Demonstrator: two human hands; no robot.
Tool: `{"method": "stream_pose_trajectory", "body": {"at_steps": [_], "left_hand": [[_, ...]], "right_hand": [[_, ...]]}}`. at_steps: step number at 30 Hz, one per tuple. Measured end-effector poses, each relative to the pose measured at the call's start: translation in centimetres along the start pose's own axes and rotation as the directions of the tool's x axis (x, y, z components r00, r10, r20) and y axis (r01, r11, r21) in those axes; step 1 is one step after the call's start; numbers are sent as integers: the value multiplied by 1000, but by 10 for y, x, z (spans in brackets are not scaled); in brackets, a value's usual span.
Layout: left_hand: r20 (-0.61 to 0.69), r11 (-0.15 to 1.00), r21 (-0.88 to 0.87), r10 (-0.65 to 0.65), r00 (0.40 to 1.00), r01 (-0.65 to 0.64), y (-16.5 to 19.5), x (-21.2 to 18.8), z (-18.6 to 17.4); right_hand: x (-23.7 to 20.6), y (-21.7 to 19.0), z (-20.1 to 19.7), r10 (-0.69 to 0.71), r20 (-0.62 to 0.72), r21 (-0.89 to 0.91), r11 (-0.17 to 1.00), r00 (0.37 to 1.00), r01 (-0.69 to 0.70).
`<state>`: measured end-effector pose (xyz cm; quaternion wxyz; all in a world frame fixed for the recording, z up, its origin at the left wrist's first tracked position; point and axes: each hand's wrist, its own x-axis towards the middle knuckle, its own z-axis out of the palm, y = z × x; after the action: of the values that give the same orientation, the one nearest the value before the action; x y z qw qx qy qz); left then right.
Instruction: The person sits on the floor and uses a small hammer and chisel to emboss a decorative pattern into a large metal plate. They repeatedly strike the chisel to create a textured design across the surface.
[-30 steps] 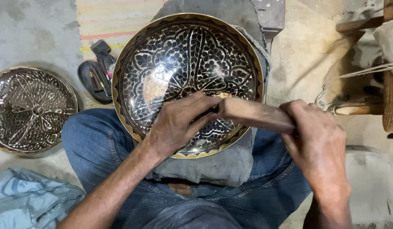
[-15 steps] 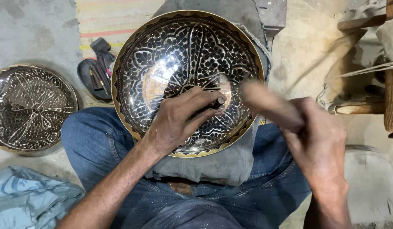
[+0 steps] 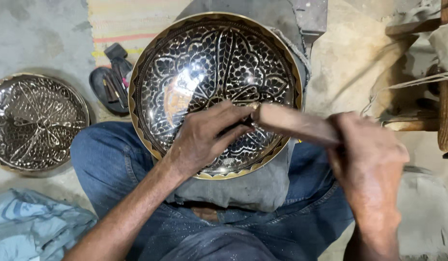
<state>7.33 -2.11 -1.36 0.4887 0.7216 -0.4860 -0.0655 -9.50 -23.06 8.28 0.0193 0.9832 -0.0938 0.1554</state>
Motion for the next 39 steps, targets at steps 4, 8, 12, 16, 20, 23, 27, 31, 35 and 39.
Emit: {"method": "stream_pose_trajectory", "body": {"at_steps": [4,8,12,16,20,23,27,31,35,39], "left_hand": [[-64,998,-3,67,996,-68,-2,-1,2],[-20,1000,-12,13,1000,-13,-2,-2,2],[-21,1000,-5,10,1000,-10,-2,-2,3],[-16,1000,-7,19,1000,-19,-3,-1,5],[-15,1000,-12,8,1000,-8,-4,-1,4],[-11,1000,-7,12,1000,-12,-3,-1,2],[-35,999,-33,13,999,-14,2,-2,1],[-22,999,-37,-4,1000,4,2,0,1],[-22,999,-33,2,1000,-3,0,0,3],[-9,999,-34,-13,1000,13,-1,-1,5]], "right_hand": [[-1,-1,11,386,-18,563,766,922,-310],[-1,-1,12,125,1,181,976,992,-123],[-2,-6,9,441,41,458,789,897,-409],[-4,-3,12,139,83,87,985,987,-146],[-14,1,21,300,152,422,842,942,-336],[-20,2,25,237,89,254,934,967,-252],[-16,0,26,406,237,485,738,883,-469],[-9,-6,20,221,53,217,949,974,-227],[-4,-8,14,193,71,212,956,979,-204],[-8,-7,16,436,137,552,712,889,-434]]}}
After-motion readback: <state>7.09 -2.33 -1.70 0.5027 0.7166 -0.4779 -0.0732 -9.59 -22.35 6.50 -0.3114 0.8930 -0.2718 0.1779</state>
